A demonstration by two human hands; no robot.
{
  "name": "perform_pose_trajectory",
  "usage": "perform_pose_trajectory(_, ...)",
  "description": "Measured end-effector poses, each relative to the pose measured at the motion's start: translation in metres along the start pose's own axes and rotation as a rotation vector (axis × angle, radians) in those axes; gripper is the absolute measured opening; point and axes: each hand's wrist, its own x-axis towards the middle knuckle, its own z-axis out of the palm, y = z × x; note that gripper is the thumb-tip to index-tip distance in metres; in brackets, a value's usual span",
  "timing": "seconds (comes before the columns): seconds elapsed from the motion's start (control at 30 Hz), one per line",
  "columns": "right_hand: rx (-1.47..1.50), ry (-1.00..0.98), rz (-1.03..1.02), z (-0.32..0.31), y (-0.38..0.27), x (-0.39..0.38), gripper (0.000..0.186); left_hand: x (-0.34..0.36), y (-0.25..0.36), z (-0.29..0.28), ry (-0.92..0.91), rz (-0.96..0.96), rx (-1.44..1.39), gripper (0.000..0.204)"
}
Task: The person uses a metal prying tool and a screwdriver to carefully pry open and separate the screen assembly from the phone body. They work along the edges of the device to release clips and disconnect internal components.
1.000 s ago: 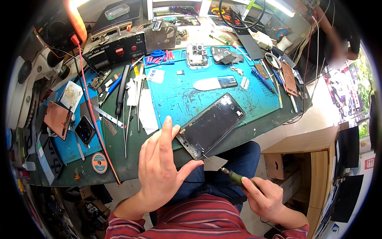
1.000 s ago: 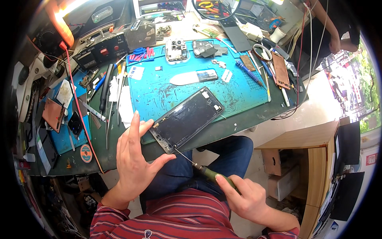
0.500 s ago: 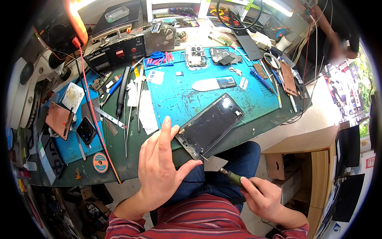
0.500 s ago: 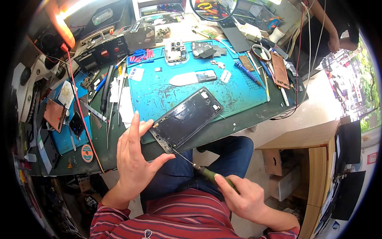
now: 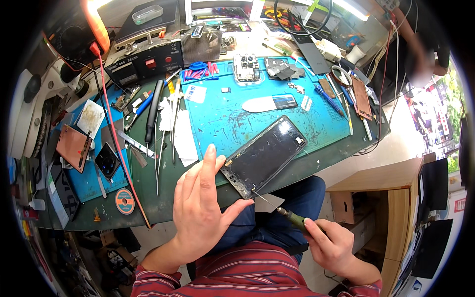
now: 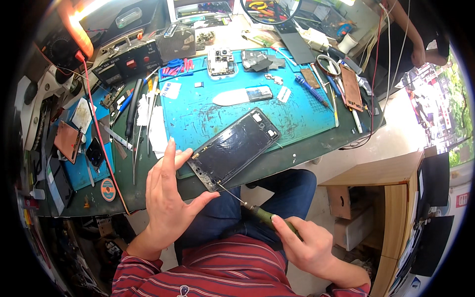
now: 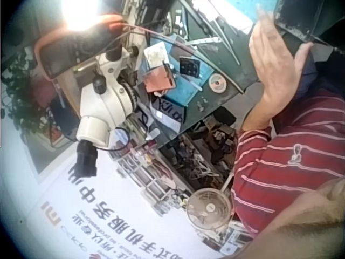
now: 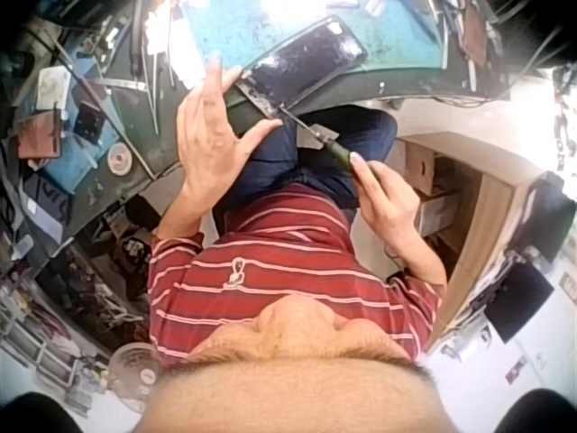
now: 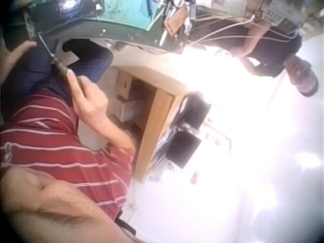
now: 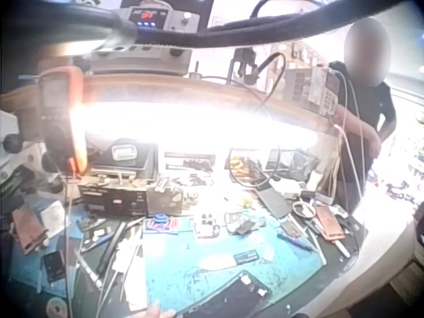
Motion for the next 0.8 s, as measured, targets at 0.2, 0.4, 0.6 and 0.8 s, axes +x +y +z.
perform_pose_trajectory(0.2, -0.012, -0.034, -0.026, -0.0019, -0.0004, 0.0016, 0.055, -0.0003, -0.0006, 0.0002, 0.0, -0.002, -0.008, 0.118)
perform_pose_trajectory(0.4, -0.007, -0.07, -0.053, -0.0044, -0.0017, 0.0043, 0.055, 0.0003, -0.0003, 0.0, 0.004, -0.006, -0.009, 0.119)
perform_pose_trajectory(0.6, 0.006, 0.003, -0.007, -0.0002, -0.0009, 0.0018, 0.055, 0.0004, -0.0014, -0.0015, -0.011, 0.0, -0.003, 0.119)
perform_pose_trajectory(0.8, 0.054, 0.008, -0.049, -0.0065, 0.003, -0.0001, 0.054, 0.0006, -0.0047, -0.0091, 0.035, 0.172, -0.072, 0.078)
